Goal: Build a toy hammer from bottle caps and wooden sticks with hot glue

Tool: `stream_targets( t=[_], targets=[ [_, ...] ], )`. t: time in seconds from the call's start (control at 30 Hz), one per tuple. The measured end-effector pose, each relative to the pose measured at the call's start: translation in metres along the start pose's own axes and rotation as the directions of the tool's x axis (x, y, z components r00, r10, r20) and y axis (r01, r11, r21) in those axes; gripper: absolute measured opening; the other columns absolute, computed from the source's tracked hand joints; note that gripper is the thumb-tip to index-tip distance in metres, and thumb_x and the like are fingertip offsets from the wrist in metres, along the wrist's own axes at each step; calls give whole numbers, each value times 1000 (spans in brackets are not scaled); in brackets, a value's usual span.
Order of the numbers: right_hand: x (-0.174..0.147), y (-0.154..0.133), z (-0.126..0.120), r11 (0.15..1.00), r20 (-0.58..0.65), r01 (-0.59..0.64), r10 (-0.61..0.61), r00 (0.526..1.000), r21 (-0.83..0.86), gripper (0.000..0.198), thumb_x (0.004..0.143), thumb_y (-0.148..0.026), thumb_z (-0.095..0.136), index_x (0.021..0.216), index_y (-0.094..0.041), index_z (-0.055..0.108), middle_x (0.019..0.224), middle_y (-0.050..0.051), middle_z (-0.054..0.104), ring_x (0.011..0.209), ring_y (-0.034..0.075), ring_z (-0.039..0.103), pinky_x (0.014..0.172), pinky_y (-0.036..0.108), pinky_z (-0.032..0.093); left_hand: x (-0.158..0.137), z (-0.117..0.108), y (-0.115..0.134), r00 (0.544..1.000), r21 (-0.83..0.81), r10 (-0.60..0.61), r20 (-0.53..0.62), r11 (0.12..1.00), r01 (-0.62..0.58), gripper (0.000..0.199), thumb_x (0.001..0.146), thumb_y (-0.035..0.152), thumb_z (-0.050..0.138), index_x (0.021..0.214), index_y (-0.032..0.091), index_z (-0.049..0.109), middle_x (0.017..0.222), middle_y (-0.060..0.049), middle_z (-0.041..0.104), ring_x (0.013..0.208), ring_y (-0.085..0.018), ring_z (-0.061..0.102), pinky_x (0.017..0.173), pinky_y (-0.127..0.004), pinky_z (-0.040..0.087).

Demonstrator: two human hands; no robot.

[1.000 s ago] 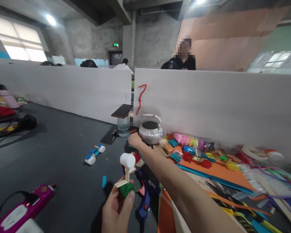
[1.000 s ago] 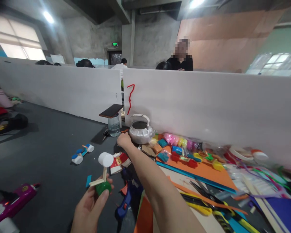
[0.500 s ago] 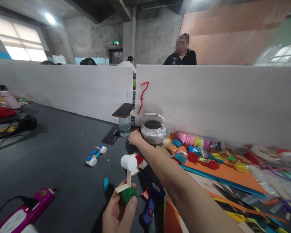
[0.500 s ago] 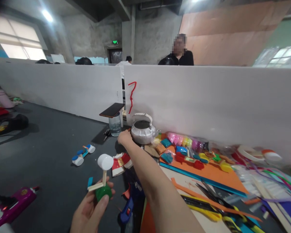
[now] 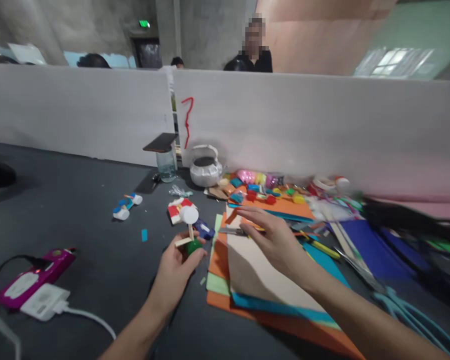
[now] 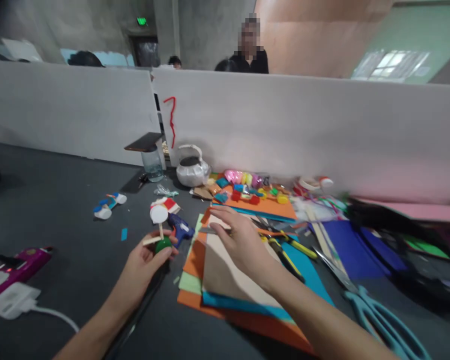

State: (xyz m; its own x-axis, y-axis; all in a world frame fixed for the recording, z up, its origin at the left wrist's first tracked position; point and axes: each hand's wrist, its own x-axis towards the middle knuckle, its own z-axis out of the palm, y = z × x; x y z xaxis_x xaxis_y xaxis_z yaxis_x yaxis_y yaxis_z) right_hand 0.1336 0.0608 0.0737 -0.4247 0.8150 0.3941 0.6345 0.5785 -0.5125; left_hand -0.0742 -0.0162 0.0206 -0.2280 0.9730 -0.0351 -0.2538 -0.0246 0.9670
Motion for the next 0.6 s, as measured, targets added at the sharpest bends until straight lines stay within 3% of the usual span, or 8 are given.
stream_targets(
  t=[0.13, 0.23, 0.3, 0.43, 0.6],
  targets=[
    [-102, 16, -34, 999, -142, 32, -30, 989, 15, 19, 96, -31, 52, 93, -27, 70, 99, 5, 74, 96, 21, 69, 85, 36, 55, -24, 21, -2, 969, 227, 31, 247, 970, -88, 30, 77, 28, 70, 105, 18, 65, 100, -6, 70, 89, -19, 66, 80, -28, 51],
    [-154, 24, -34, 997, -144, 25, -14, 989, 71, 16, 92, -30, 56, 87, -25, 71, 95, 7, 74, 90, 21, 69, 82, 35, 55, -48, 38, -3, 924, 387, 54, 378, 898, -211, 33, 76, 25, 70, 108, 19, 67, 100, -6, 71, 91, -22, 66, 80, -30, 51],
    [-176, 25, -28, 993, -158, 0, 19, 987, 118, 16, 91, -31, 57, 84, -23, 70, 92, 7, 73, 89, 21, 68, 82, 35, 54, -65, 48, -7, 916, 399, 49, 399, 890, -221, 32, 73, 25, 73, 104, 18, 68, 95, -6, 71, 89, -23, 66, 80, -31, 51],
    [-196, 25, -17, 976, -249, -88, 137, 959, 197, 17, 93, -31, 51, 89, -21, 65, 91, 8, 70, 88, 21, 66, 81, 35, 53, -93, 67, -23, 937, 242, -5, 349, 967, -85, 27, 75, 28, 70, 98, 17, 62, 91, -5, 69, 79, -19, 66, 73, -30, 53],
    [-171, 45, -16, 941, -232, -132, 211, 950, 312, 31, 89, -34, 56, 111, -15, 63, 85, 5, 70, 76, 17, 66, 69, 30, 53, -104, 81, -41, 945, 201, 65, 322, 970, -135, 34, 77, 32, 68, 106, 16, 59, 97, -6, 67, 80, -17, 66, 73, -29, 54]
  ],
)
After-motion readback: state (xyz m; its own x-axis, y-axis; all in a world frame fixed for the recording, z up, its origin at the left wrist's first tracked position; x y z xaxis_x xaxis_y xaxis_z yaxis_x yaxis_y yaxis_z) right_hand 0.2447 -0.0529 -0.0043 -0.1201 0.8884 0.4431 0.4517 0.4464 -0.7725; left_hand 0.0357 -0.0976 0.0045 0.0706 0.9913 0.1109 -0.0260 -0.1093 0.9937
